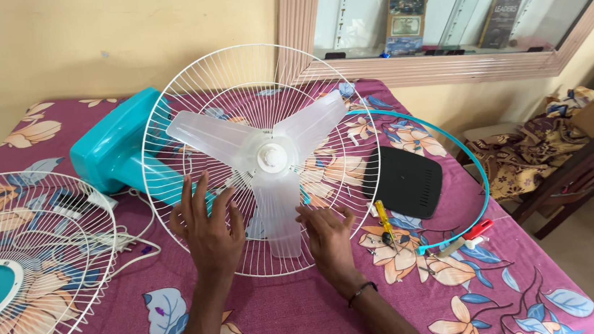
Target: The person assembles an electric fan by placing the fan blades onto the motor hub, securing them with a central cap, and attaching the front and rear wire cages. The fan is reassembled on a table with floral-patterned cloth.
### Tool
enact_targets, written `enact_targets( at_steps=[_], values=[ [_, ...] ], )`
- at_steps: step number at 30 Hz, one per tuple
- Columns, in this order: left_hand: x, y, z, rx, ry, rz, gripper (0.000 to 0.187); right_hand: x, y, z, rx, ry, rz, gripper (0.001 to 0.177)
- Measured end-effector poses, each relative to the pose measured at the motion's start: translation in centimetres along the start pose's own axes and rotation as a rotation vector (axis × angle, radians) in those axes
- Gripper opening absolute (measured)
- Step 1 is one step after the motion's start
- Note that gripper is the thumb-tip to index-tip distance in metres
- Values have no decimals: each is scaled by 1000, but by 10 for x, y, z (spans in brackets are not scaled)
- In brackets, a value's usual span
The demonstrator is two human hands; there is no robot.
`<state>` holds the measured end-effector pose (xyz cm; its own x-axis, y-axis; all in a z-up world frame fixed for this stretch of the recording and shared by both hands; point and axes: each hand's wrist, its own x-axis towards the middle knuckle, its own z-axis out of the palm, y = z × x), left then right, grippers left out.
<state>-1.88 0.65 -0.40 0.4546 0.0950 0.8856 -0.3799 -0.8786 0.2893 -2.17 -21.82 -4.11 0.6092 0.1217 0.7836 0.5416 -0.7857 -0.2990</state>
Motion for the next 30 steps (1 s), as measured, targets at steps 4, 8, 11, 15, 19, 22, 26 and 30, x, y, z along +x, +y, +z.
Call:
enact_targets(
  at_steps=[4,8,11,15,19,22,26,30],
  values=[
    [2,-3,-2,-22,18,8,22,-3,4,-4,46,-10,102,18],
    [-1,-3,1,-40,-29,23,21,-2,3,-4,19,-44,139,12],
    [-4,0,6,-71,-60,80,21,-2,6,-4,11,-61,192,16],
    [-9,10,14,-94,-92,105,19,-3,12,-5,-30,-81,262,24],
    [-11,9,12,-71,-61,56,20,-4,16,-6,-18,52,197,16],
    [-6,1,12,-7,47,-20,24,-1,24,-9,-64,95,221,16],
    [-5,-11,7,47,125,-136,37,0,26,-9,-70,113,195,18],
    [-7,-20,5,28,160,-268,53,12,13,-2,-65,62,151,29]
  ],
)
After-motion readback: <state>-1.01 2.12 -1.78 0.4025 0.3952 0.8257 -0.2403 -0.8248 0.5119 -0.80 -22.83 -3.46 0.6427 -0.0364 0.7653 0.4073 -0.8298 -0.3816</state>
